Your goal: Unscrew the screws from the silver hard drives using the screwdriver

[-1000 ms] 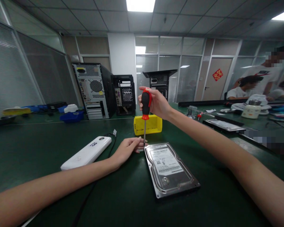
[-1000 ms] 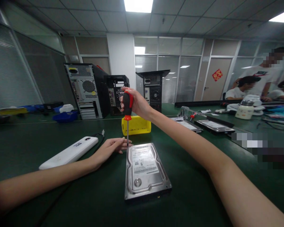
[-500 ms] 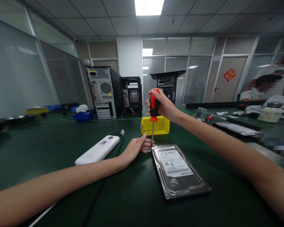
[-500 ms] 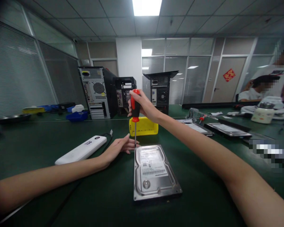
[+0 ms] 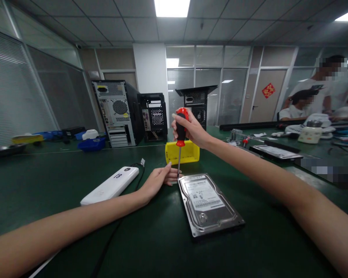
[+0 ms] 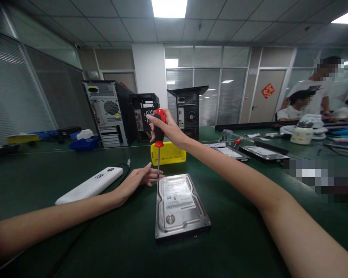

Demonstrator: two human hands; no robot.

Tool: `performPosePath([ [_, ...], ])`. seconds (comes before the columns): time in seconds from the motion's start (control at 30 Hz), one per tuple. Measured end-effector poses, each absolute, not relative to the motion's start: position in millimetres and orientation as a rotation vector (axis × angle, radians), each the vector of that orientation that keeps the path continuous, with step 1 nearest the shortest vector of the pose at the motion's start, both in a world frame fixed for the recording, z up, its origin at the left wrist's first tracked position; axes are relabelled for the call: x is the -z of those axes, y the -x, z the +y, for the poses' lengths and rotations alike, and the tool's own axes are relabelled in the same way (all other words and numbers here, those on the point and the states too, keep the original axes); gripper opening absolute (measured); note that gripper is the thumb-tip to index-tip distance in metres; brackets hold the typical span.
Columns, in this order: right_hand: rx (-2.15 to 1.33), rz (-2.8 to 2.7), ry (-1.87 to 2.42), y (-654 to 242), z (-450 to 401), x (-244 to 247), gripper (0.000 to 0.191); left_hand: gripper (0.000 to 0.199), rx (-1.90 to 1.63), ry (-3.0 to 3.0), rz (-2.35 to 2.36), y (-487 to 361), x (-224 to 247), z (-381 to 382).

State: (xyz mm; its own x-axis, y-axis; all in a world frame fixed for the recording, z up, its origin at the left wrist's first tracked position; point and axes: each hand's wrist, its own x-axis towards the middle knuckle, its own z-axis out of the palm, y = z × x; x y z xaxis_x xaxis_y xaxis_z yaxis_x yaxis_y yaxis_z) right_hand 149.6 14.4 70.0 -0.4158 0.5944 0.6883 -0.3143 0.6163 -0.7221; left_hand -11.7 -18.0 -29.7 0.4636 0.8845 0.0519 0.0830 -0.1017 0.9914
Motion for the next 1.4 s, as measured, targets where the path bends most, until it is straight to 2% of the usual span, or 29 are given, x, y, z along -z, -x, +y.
performPosePath([
  [0.2,-1.151,-1.692,0.232,-149,18,-67,0.028,0.049,-0.837,-1.537,0.898,13,30,-18],
  [0.4,-0.89,-1.522,0.391,-160,22,-87,0.024,0.047,-0.804,-1.557,0.888,13,28,-18],
  [0.5,-0.659,-1.542,0.667,-183,24,-105,0.027,0.047,-0.806,-1.569,0.88,13,29,-18],
  [0.6,-0.485,-1.86,1.187,-218,28,-111,0.031,0.047,-0.817,-1.58,0.868,14,30,-17],
  [0.73,-0.46,-2.006,1.67,-259,41,-89,0.04,0.05,-0.812,-1.586,0.85,14,33,-14],
  [0.83,-0.493,-2.064,1.996,-273,55,-62,0.03,0.05,-0.818,-1.583,0.848,15,34,-12],
  [0.9,-0.507,-2.087,2.133,-276,64,-48,0.03,0.05,-0.824,-1.588,0.846,15,34,-12],
  [1.4,-0.669,-2.276,2.385,-277,78,-13,0.034,0.034,-0.825,-1.661,0.823,17,35,-13],
])
